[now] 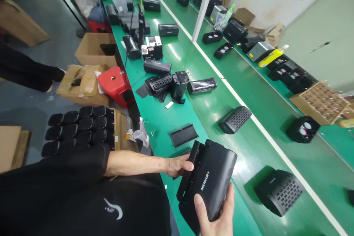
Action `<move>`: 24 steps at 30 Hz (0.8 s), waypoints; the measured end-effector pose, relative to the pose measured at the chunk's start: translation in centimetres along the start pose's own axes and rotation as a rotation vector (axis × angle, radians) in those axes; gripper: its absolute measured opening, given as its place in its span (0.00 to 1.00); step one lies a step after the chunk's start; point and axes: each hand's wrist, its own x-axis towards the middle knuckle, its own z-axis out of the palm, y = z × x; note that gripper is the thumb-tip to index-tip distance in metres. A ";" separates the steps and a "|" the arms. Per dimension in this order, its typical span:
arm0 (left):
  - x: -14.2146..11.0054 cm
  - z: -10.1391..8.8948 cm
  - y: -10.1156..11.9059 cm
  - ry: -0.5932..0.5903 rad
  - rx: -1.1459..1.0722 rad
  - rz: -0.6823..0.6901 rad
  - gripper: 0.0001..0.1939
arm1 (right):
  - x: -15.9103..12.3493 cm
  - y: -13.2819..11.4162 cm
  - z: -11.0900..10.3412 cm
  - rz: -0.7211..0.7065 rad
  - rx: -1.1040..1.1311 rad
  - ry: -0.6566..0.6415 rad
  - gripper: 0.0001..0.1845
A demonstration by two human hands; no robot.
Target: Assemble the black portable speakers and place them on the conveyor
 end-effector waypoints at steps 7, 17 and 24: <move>0.3 0.5 0.5 0.034 0.043 -0.034 0.41 | 0.7 0.1 0.3 0.072 -0.180 -0.017 0.66; -0.2 0.6 0.9 0.067 0.113 -0.041 0.42 | 1.5 -1.3 0.6 0.161 -0.177 -0.058 0.71; 0.3 0.2 0.0 0.033 0.109 -0.036 0.38 | 1.5 -1.6 1.1 0.189 -0.182 -0.126 0.69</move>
